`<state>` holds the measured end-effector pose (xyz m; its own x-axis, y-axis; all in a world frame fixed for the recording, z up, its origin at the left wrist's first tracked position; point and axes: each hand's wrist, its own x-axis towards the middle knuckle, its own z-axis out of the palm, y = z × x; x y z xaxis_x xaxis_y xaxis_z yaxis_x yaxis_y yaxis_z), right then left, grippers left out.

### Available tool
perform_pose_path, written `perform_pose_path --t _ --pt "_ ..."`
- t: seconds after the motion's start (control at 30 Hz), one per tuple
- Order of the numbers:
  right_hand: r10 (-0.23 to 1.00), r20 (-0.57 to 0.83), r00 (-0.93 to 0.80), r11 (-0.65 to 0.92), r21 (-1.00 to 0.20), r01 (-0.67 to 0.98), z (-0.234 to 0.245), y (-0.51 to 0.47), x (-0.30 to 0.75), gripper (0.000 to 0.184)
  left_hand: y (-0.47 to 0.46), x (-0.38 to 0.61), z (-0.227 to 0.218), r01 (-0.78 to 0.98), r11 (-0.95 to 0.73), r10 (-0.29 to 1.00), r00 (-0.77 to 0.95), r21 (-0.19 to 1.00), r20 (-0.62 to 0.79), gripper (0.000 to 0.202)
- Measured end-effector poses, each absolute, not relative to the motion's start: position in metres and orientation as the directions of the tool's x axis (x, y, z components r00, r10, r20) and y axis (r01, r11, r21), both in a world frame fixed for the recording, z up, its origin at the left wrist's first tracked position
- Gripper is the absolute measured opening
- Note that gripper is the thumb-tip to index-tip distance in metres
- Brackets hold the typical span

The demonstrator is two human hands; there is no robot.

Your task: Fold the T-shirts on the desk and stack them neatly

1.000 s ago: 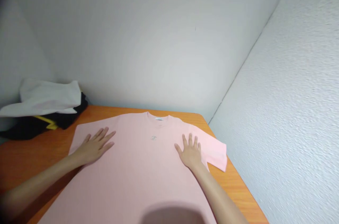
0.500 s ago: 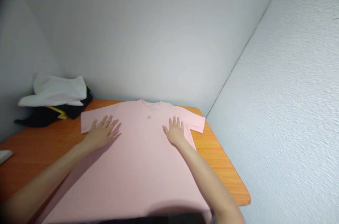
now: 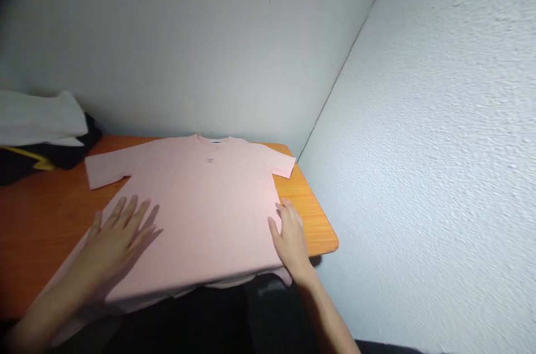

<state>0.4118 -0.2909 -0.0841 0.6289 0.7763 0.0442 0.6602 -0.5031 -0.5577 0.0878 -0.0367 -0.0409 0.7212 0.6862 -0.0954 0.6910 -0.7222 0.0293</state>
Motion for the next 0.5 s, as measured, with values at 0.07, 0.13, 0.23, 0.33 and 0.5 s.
perform_pose_path --t 0.07,0.13,0.23,0.33,0.5 --pt "0.626 0.059 0.777 -0.602 -0.597 0.530 -0.064 -0.327 0.407 0.043 -0.071 0.086 -0.029 0.602 -0.785 0.612 0.790 0.147 0.032 0.056" --pt "0.426 -0.029 0.904 -0.741 -0.585 0.330 -0.053 -0.367 0.393 0.044 -0.110 0.087 -0.022 0.505 -0.817 0.550 0.827 0.279 0.116 0.052" --pt "0.216 -0.195 0.957 -0.826 -0.558 0.073 -0.063 -0.407 0.364 0.047 -0.169 0.101 -0.026 0.342 -0.844 0.432 0.890 0.412 0.146 0.048" --pt "0.314 -0.245 0.917 -0.697 -0.716 0.047 -0.090 -0.412 0.339 0.047 -0.216 0.134 -0.044 0.162 -0.846 0.289 0.940 0.508 0.182 0.042" --pt "0.489 -0.505 0.711 -0.446 -0.845 -0.294 -0.094 -0.395 0.331 0.047 -0.264 0.207 -0.077 0.111 -0.801 0.211 0.972 0.588 0.103 0.055"
